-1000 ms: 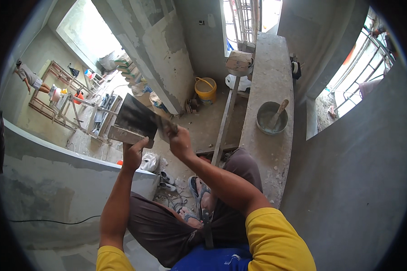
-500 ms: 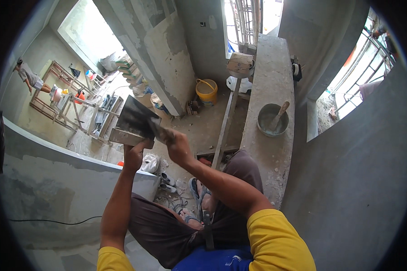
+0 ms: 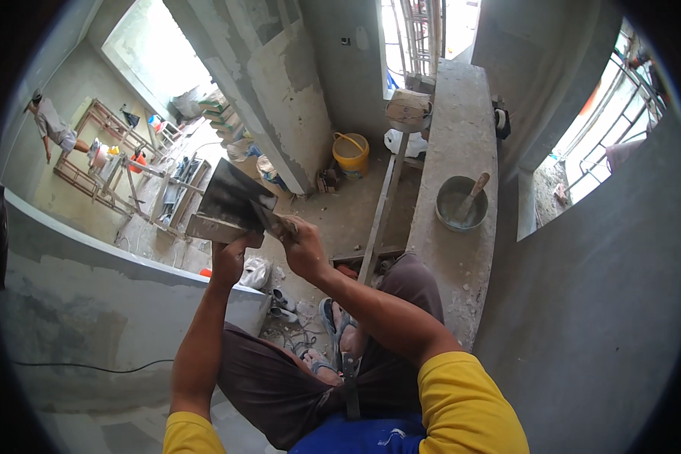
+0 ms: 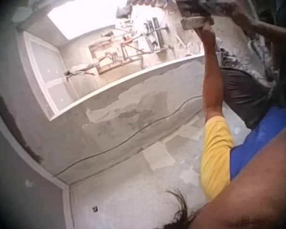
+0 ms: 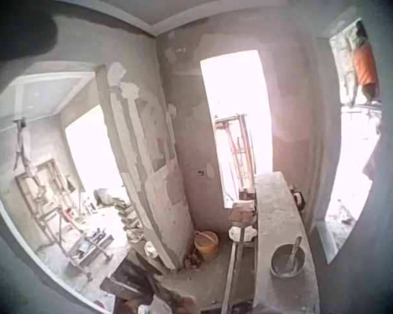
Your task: The person uses a trowel to apply and smooth plaster onto a small concrete surface while sitting. They pick up plaster from a container and spread it evenly across the surface.
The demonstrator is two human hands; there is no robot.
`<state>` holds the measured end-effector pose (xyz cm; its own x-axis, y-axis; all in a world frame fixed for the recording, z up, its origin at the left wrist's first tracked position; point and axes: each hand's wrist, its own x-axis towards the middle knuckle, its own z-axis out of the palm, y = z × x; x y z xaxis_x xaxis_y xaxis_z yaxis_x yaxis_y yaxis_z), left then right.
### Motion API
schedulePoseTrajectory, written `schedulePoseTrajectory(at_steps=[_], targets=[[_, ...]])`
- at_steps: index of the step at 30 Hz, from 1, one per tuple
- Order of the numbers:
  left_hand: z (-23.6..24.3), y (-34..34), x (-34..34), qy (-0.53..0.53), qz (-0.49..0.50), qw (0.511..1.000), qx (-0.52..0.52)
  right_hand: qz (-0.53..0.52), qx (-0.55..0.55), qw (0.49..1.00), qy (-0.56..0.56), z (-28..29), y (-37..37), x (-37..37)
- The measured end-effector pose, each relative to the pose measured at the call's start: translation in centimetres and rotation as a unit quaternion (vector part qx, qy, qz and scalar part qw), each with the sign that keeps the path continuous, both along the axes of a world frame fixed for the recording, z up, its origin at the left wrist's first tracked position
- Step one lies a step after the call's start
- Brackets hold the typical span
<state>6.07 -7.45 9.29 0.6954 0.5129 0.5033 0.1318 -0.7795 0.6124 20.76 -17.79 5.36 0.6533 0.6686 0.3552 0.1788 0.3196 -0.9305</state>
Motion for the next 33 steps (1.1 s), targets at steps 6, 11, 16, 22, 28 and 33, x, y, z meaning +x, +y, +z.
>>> schedulePoseTrajectory(at_steps=[6, 11, 16, 22, 28, 33], targets=[[-0.5, -0.2, 0.1, -0.045, 0.044, 0.981, -0.186, 0.019, -0.105, 0.99, 0.097, -0.9, 0.6, 0.9], [-0.2, -0.4, 0.6, -0.027, 0.05, 0.978, -0.201, 0.03, -0.085, 0.981, 0.173, -1.7, 1.1, 1.2], [-0.3, -0.1, 0.4, -0.015, 0.026, 0.972, -0.234, 0.046, -0.051, 0.994, 0.086, -2.9, 0.7, 0.7], [-1.0, 0.0, 0.2, -0.044, 0.03, 0.991, -0.125, 0.038, -0.049, 0.99, 0.124, -1.3, 0.4, 0.6], [0.9, -0.8, 0.8, -0.062, 0.032, 0.939, -0.336, 0.019, -0.085, 0.989, 0.121, -1.3, 0.4, 1.2], [-0.5, 0.3, 0.1, -0.022, 0.021, 0.948, -0.317, 0.008, -0.023, 0.997, 0.072, -2.4, 0.8, 0.3]])
